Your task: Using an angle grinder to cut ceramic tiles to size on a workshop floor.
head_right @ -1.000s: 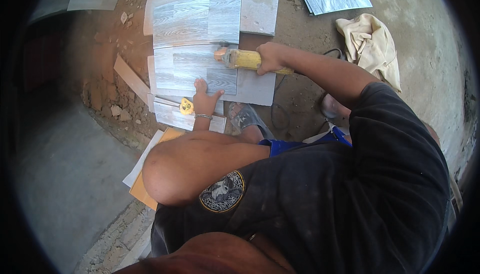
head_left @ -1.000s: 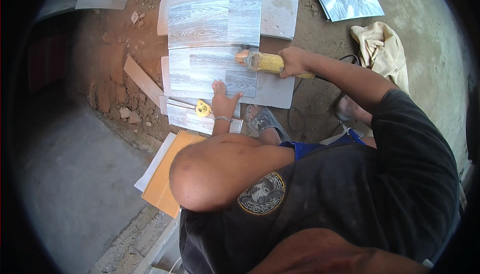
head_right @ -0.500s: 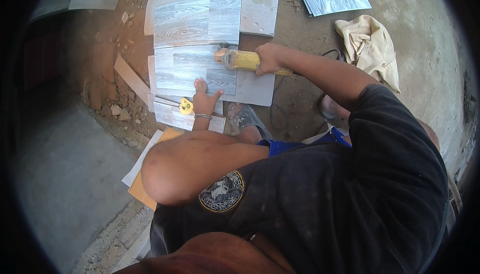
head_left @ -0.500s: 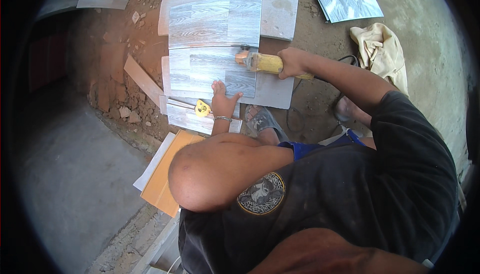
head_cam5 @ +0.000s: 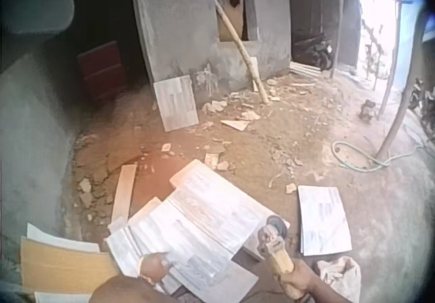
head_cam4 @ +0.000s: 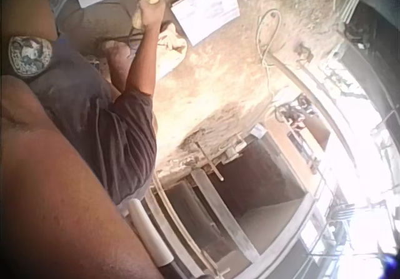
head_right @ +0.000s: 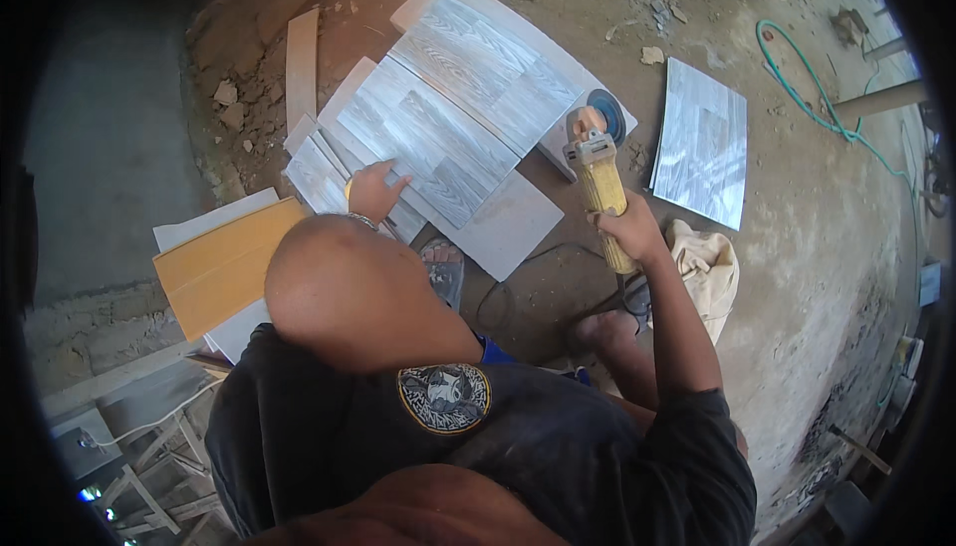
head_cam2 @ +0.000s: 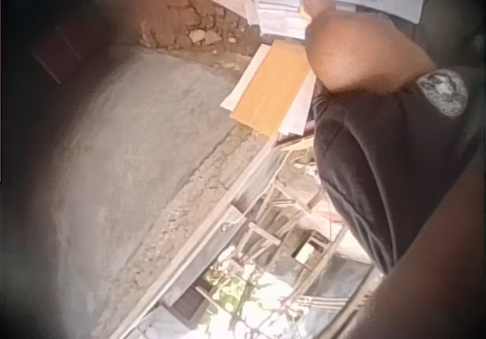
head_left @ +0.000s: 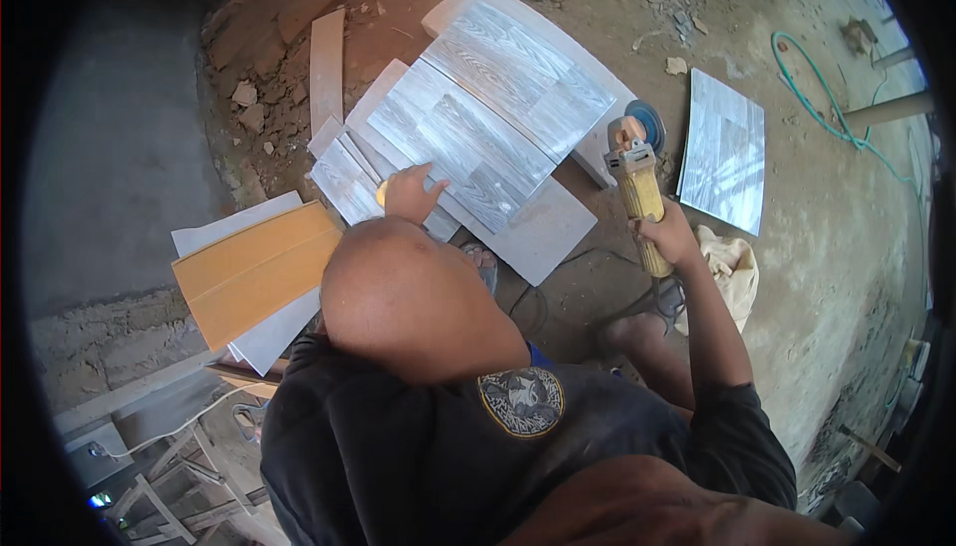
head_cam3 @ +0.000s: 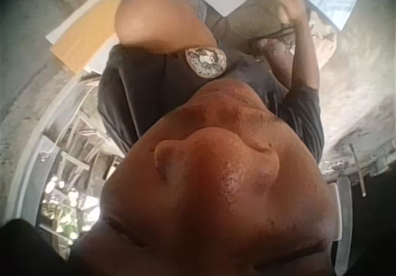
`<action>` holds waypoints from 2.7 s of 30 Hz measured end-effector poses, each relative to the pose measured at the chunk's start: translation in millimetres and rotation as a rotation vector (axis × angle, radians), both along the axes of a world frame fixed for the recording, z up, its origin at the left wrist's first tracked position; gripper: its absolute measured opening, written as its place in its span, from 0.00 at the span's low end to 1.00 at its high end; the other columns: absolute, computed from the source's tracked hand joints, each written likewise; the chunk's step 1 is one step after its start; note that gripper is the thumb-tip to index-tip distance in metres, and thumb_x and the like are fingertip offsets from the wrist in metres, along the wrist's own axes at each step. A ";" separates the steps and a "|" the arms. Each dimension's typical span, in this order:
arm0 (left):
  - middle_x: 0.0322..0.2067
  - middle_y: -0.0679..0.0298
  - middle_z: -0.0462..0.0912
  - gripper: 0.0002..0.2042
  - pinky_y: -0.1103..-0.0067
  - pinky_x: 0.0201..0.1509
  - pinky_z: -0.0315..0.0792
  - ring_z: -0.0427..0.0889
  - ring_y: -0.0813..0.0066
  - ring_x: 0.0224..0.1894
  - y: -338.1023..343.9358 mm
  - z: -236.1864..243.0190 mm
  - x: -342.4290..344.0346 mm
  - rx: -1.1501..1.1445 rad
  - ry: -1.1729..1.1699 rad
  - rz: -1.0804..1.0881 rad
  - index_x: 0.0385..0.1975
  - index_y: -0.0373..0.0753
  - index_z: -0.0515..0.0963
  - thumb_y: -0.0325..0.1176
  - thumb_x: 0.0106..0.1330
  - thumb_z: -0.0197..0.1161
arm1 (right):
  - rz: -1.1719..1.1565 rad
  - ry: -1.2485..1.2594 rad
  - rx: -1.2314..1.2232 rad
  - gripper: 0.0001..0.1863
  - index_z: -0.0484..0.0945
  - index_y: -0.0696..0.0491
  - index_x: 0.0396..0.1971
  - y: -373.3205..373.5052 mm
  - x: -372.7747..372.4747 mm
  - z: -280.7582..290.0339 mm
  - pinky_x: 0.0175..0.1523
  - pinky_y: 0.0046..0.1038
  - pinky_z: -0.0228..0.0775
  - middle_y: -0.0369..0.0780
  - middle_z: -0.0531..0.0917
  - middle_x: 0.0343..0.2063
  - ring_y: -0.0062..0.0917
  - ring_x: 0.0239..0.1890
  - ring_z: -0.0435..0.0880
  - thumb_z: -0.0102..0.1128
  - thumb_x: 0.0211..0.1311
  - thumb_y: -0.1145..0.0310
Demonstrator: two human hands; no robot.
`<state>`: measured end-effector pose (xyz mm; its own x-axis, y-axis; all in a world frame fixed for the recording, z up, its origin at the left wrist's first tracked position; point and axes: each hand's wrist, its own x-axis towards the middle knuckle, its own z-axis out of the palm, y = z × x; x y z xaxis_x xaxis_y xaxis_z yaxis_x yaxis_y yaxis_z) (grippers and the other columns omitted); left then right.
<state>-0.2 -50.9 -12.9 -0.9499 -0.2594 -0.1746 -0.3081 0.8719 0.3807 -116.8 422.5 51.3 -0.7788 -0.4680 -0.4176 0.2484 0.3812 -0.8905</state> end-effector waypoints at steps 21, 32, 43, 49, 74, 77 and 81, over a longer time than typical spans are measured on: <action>0.62 0.55 0.74 0.55 0.66 0.68 0.64 0.70 0.59 0.68 51.7 5.8 -372.2 -0.468 -0.090 -0.979 0.65 0.42 0.70 0.59 0.31 0.84 | -0.776 0.069 -0.033 0.17 0.74 0.56 0.38 161.6 -52.4 58.2 0.31 0.30 0.77 0.39 0.79 0.27 0.27 0.26 0.82 0.62 0.65 0.56; 0.58 0.56 0.74 0.50 0.65 0.64 0.65 0.71 0.54 0.64 64.3 32.4 -359.8 -0.482 -0.073 -1.018 0.59 0.44 0.72 0.50 0.29 0.87 | -0.797 -0.003 0.024 0.17 0.75 0.53 0.37 182.4 -28.7 25.3 0.32 0.28 0.75 0.37 0.79 0.27 0.24 0.26 0.81 0.62 0.65 0.53; 0.24 0.54 0.78 0.15 0.61 0.39 0.69 0.80 0.50 0.33 15.4 120.6 -314.4 -0.228 -0.024 -0.967 0.29 0.37 0.68 0.31 0.60 0.71 | -0.739 0.016 -0.008 0.20 0.76 0.55 0.38 182.5 -37.1 35.0 0.32 0.29 0.77 0.39 0.80 0.26 0.26 0.25 0.82 0.63 0.64 0.52; 0.40 0.51 0.83 0.12 0.67 0.52 0.70 0.80 0.54 0.45 -39.5 267.7 -207.7 -0.297 0.320 -0.477 0.42 0.39 0.74 0.41 0.72 0.64 | -0.660 0.031 -0.029 0.19 0.76 0.57 0.40 182.1 -47.3 54.3 0.33 0.28 0.77 0.40 0.81 0.27 0.26 0.27 0.82 0.63 0.65 0.53; 0.40 0.62 0.81 0.10 0.74 0.39 0.75 0.79 0.72 0.35 2.7 -33.0 -30.6 1.544 0.407 0.808 0.47 0.38 0.72 0.24 0.71 0.63 | -0.533 -0.066 -0.009 0.23 0.78 0.55 0.37 116.1 -72.9 52.9 0.33 0.28 0.76 0.38 0.82 0.27 0.24 0.26 0.82 0.66 0.62 0.47; 0.46 0.62 0.82 0.12 0.74 0.44 0.78 0.82 0.72 0.44 -2.8 -54.3 -16.6 1.659 0.392 0.753 0.51 0.43 0.73 0.22 0.72 0.60 | -0.521 -0.086 -0.038 0.24 0.78 0.56 0.39 99.5 -72.1 41.2 0.33 0.28 0.77 0.39 0.83 0.28 0.24 0.27 0.83 0.67 0.61 0.48; 0.49 0.59 0.83 0.11 0.71 0.51 0.81 0.85 0.67 0.47 1.1 -48.0 -8.4 1.520 0.366 0.686 0.53 0.40 0.72 0.28 0.73 0.61 | -0.499 -0.068 -0.064 0.24 0.77 0.57 0.41 91.9 -65.0 36.2 0.35 0.28 0.77 0.39 0.82 0.29 0.25 0.28 0.83 0.69 0.61 0.49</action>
<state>-8.6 -49.8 -60.9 -0.7872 -0.4250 -0.4469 -0.1583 -0.5612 0.8124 -181.8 514.3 87.5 -0.8860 -0.0715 -0.4582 0.4450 0.1465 -0.8835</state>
